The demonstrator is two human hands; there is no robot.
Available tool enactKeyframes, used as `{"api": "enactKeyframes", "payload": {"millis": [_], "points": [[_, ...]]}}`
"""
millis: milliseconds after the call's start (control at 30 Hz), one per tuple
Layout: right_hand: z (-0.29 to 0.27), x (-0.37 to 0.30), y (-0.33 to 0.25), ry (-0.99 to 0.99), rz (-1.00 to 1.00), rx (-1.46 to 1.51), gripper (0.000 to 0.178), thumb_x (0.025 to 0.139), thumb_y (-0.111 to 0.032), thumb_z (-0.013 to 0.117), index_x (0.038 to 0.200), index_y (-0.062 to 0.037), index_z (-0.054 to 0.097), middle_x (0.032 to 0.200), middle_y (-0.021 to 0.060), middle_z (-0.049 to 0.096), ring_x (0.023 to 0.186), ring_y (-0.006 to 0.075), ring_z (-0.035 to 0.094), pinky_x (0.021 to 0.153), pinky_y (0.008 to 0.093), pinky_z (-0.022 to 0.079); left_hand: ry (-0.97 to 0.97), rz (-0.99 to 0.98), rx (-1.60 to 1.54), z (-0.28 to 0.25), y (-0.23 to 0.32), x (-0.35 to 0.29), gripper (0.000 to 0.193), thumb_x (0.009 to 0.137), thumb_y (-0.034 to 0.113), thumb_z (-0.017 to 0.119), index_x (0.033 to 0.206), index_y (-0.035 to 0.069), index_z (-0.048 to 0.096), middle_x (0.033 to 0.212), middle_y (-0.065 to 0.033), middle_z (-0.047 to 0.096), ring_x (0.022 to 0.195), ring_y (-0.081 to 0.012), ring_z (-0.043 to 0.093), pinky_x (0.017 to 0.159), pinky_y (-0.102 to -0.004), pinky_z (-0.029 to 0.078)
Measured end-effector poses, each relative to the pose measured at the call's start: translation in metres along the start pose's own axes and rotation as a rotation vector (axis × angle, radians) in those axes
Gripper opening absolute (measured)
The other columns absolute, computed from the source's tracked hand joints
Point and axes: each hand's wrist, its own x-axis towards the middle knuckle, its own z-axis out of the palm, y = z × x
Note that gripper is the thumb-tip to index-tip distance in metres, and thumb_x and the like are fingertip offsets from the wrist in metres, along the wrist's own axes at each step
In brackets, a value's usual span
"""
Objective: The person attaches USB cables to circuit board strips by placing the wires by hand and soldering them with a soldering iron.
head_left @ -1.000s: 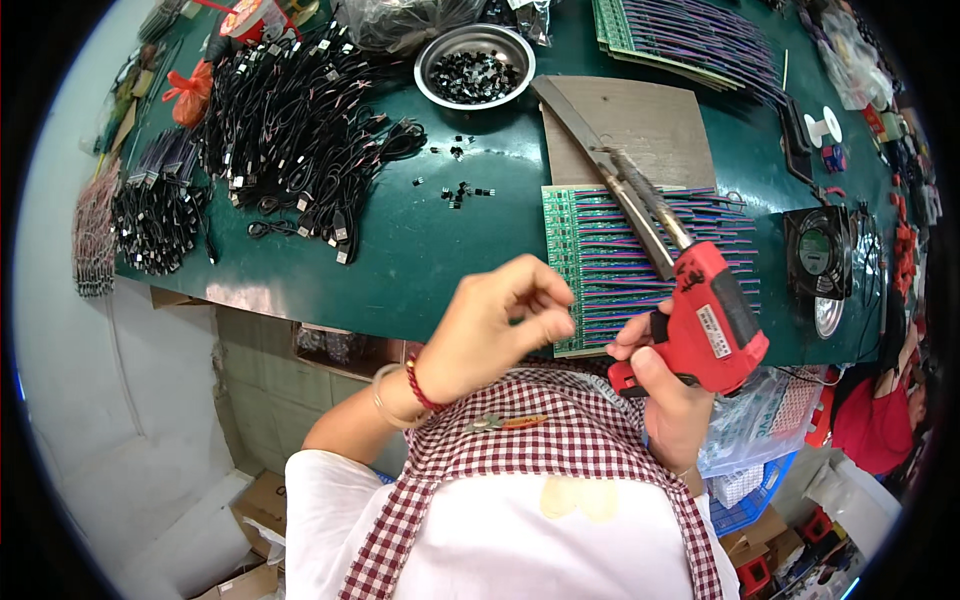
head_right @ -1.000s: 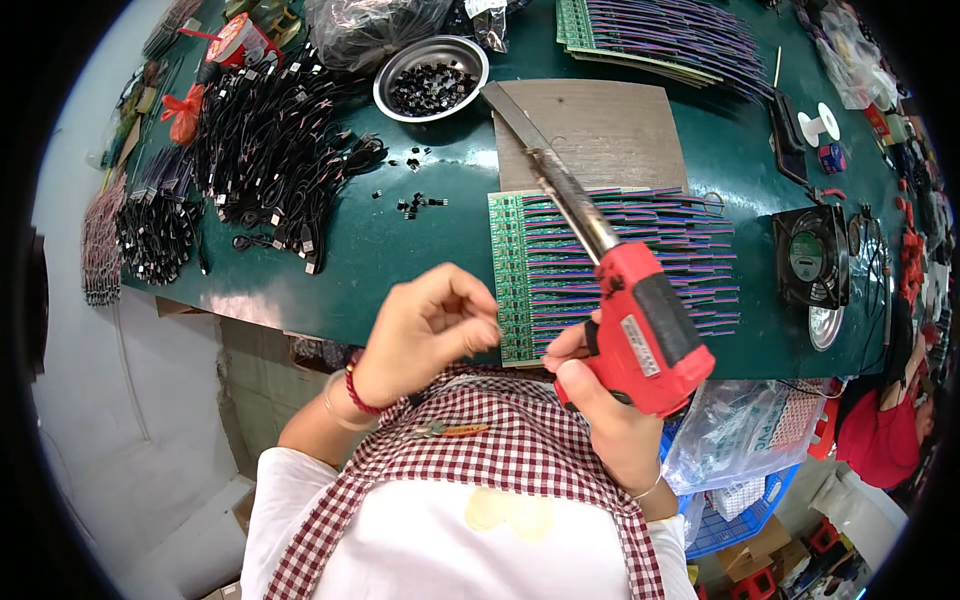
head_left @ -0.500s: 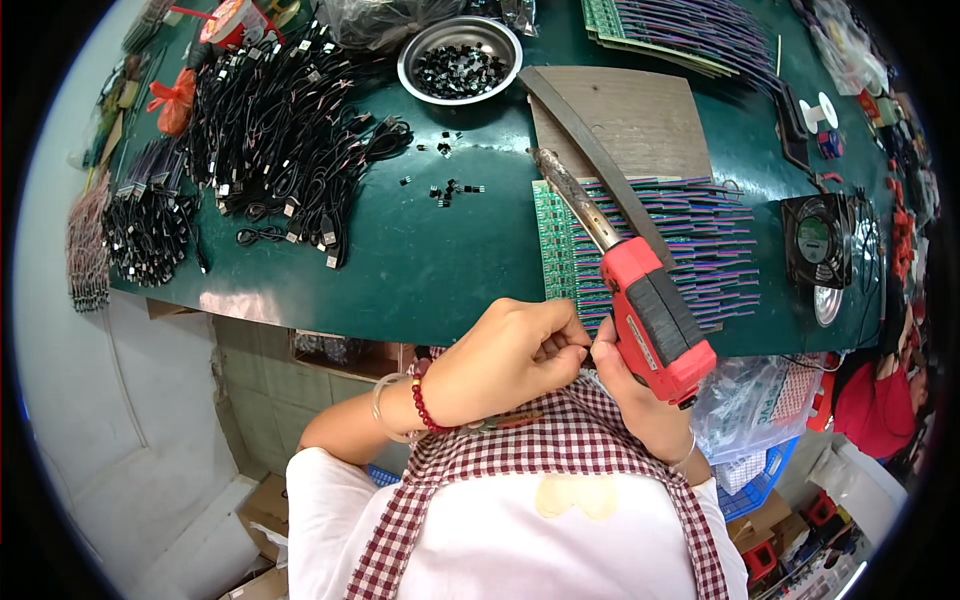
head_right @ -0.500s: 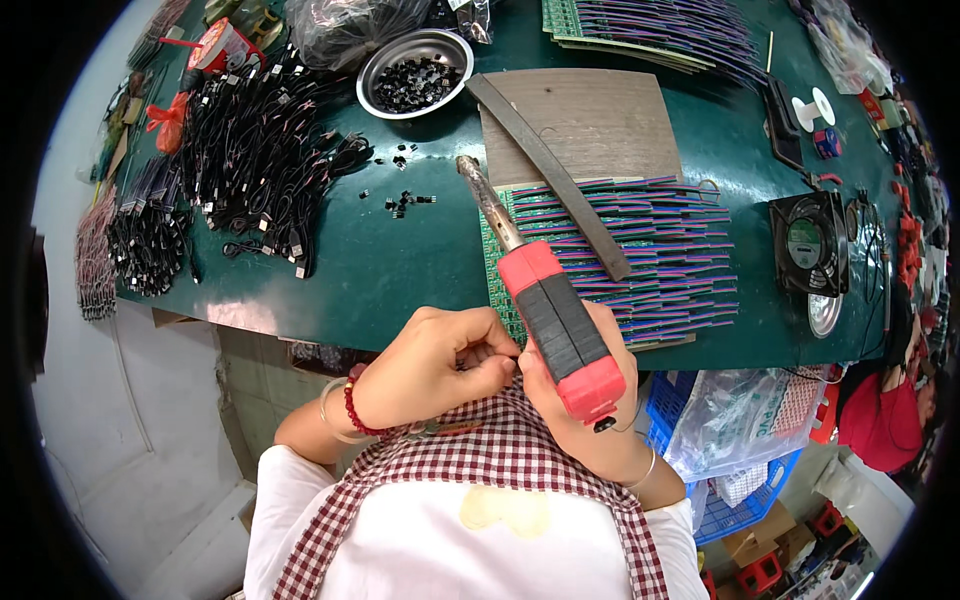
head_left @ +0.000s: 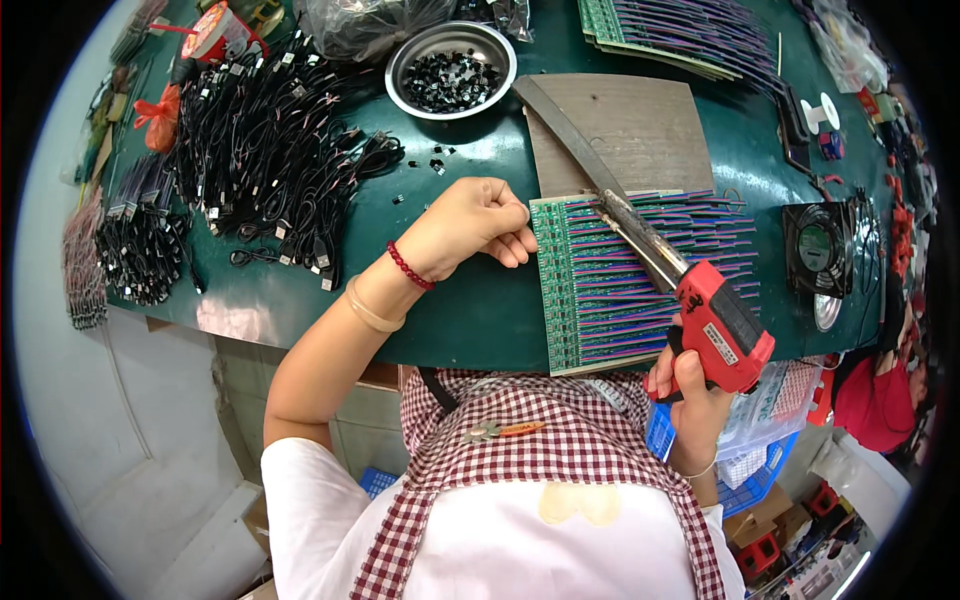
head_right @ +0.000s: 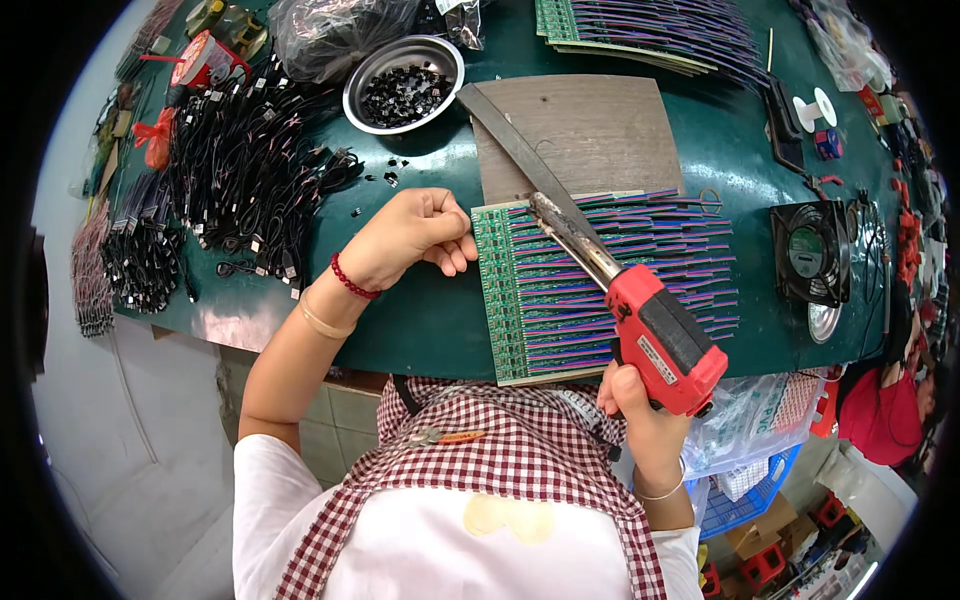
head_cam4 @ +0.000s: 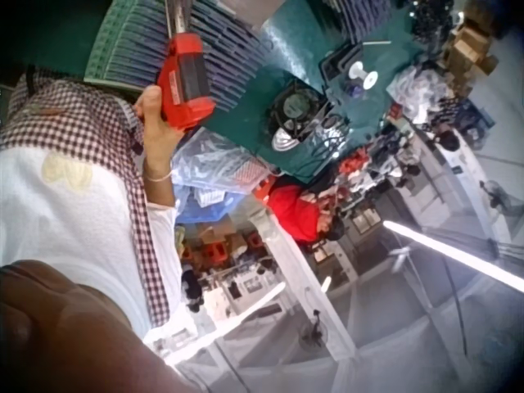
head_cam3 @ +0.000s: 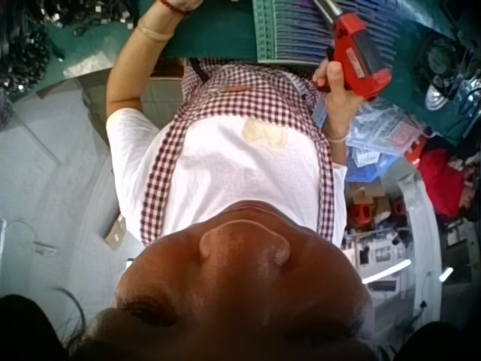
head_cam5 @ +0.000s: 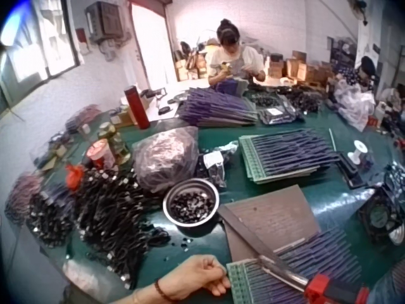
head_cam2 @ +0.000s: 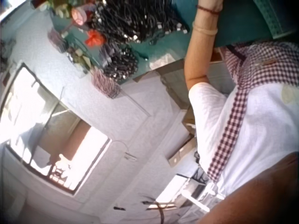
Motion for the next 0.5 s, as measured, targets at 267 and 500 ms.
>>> {"api": "enactKeyframes", "payload": {"millis": [267, 500], "points": [[0.009, 0.003, 0.011, -0.034, 0.022, -0.127, 0.036, 0.091, -0.018, 0.056, 0.118, 0.0042, 0.047, 0.061, 0.0057, 0.049, 0.051, 0.0109, 0.045, 0.049, 0.0262, 0.039, -0.046, -0.027, -0.017, -0.005, 0.004, 0.004, 0.009, 0.089, 0.007, 0.051, 0.085, -0.002, 0.051, 0.077, -0.0129, 0.066, 0.06, -0.0141, 0.064, 0.057, -0.0227, 0.055], [0.01, 0.002, 0.018, -0.021, -0.058, -0.338, 0.02, 0.091, -0.018, 0.056, 0.089, 0.002, 0.052, 0.061, 0.0064, 0.051, 0.052, 0.012, 0.047, 0.049, 0.0263, 0.038, -0.065, -0.038, -0.017, -0.006, 0.006, 0.005, 0.01, 0.089, 0.007, 0.05, 0.085, -0.002, 0.051, 0.077, -0.0142, 0.066, 0.059, -0.0151, 0.064, 0.056, -0.0236, 0.055]]}}
